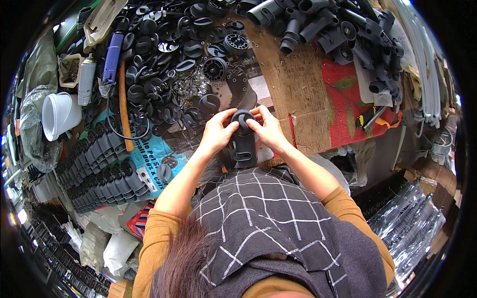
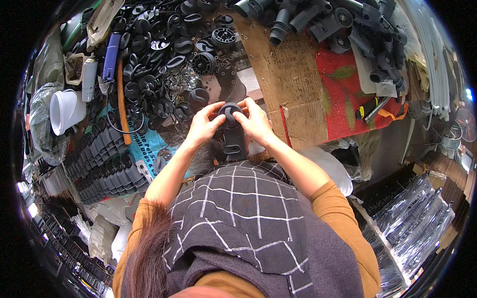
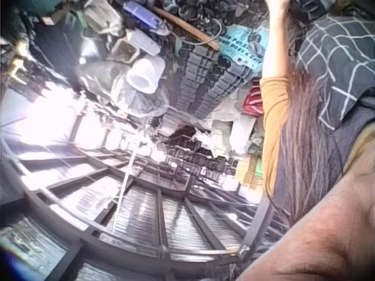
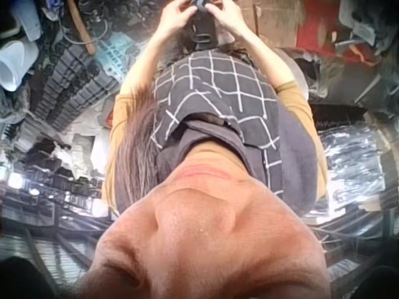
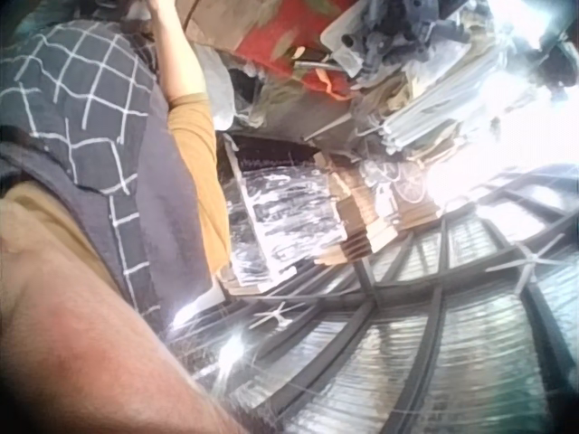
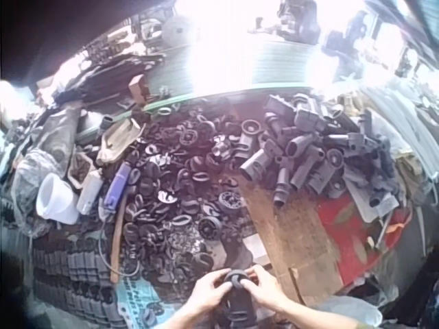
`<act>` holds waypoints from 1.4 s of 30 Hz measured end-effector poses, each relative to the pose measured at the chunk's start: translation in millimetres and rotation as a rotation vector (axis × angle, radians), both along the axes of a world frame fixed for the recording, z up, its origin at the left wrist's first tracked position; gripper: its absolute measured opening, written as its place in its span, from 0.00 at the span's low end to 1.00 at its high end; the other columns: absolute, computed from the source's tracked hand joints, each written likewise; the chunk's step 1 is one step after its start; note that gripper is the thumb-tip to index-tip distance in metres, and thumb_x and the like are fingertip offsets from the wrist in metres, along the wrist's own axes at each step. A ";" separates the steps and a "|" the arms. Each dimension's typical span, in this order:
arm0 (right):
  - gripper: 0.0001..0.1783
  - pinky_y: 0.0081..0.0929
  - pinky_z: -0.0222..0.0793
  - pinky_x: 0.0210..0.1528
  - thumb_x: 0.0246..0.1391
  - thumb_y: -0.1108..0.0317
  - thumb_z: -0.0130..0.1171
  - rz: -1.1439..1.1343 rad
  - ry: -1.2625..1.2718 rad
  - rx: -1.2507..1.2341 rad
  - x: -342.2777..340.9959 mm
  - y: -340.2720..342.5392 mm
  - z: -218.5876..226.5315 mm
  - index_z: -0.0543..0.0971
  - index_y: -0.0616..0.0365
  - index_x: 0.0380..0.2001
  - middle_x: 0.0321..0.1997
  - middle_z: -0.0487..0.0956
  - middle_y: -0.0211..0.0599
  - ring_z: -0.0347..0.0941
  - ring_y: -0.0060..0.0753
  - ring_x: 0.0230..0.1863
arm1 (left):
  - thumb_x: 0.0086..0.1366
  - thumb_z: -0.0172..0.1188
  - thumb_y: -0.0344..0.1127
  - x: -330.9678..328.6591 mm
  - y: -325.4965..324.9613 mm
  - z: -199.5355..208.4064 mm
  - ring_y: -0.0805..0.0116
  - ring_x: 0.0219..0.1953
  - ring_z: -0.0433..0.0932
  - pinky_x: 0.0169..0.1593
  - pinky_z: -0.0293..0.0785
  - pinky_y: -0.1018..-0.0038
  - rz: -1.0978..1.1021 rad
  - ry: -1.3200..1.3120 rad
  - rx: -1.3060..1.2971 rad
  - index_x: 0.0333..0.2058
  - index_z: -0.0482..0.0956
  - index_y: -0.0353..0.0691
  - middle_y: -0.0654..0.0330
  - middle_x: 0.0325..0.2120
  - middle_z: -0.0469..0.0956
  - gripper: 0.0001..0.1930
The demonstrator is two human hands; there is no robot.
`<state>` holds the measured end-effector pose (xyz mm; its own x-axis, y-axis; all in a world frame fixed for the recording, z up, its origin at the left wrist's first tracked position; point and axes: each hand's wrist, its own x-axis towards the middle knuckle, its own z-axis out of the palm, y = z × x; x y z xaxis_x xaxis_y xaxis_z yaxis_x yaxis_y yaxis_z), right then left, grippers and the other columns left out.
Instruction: The person repeatedly picks up small black plastic components from a cluttered workbench, snaps them together by hand, and places the assembled units into a white plastic bag. The process is continuous and repetitive throughout the clip.
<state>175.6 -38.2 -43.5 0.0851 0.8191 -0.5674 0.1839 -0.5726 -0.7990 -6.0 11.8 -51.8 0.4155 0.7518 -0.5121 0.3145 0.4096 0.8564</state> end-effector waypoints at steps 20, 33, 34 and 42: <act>0.42 0.36 0.65 0.56 0.46 0.49 0.65 -0.030 0.259 0.052 -18.7 -21.7 54.9 0.62 0.61 0.59 0.54 0.71 0.52 0.69 0.41 0.55 | 0.54 0.61 0.65 11.9 13.2 44.9 0.66 0.47 0.71 0.49 0.68 0.73 0.248 -0.199 0.334 0.51 0.71 0.35 0.55 0.46 0.71 0.39; 0.36 0.37 0.65 0.51 0.45 0.48 0.63 0.048 0.157 0.174 -22.3 -26.2 88.5 0.65 0.62 0.50 0.44 0.76 0.52 0.73 0.42 0.48 | 0.70 0.39 0.59 21.5 13.7 84.7 0.69 0.39 0.77 0.49 0.70 0.72 0.424 -0.617 -0.431 0.43 0.77 0.37 0.60 0.36 0.80 0.29; 0.36 0.37 0.66 0.50 0.45 0.48 0.63 0.048 0.158 0.202 -22.3 -26.0 89.0 0.65 0.62 0.50 0.44 0.76 0.52 0.73 0.42 0.47 | 0.70 0.40 0.58 27.2 12.1 83.2 0.69 0.37 0.79 0.47 0.73 0.72 0.539 -0.609 -0.358 0.40 0.78 0.37 0.60 0.34 0.81 0.28; 0.21 0.39 0.62 0.37 0.57 0.47 0.54 0.013 -0.530 0.760 -6.0 2.5 83.8 0.71 0.57 0.31 0.30 0.69 0.42 0.65 0.44 0.31 | 0.71 0.41 0.49 32.4 -0.3 72.5 0.72 0.31 0.76 0.40 0.71 0.76 0.426 -0.488 -0.055 0.38 0.78 0.32 0.59 0.31 0.79 0.24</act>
<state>169.5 -35.7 40.3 0.1681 0.9577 0.2334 0.6351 0.0758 -0.7687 26.4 11.4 20.7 0.2817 0.8801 -0.3822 -0.3048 0.4598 0.8341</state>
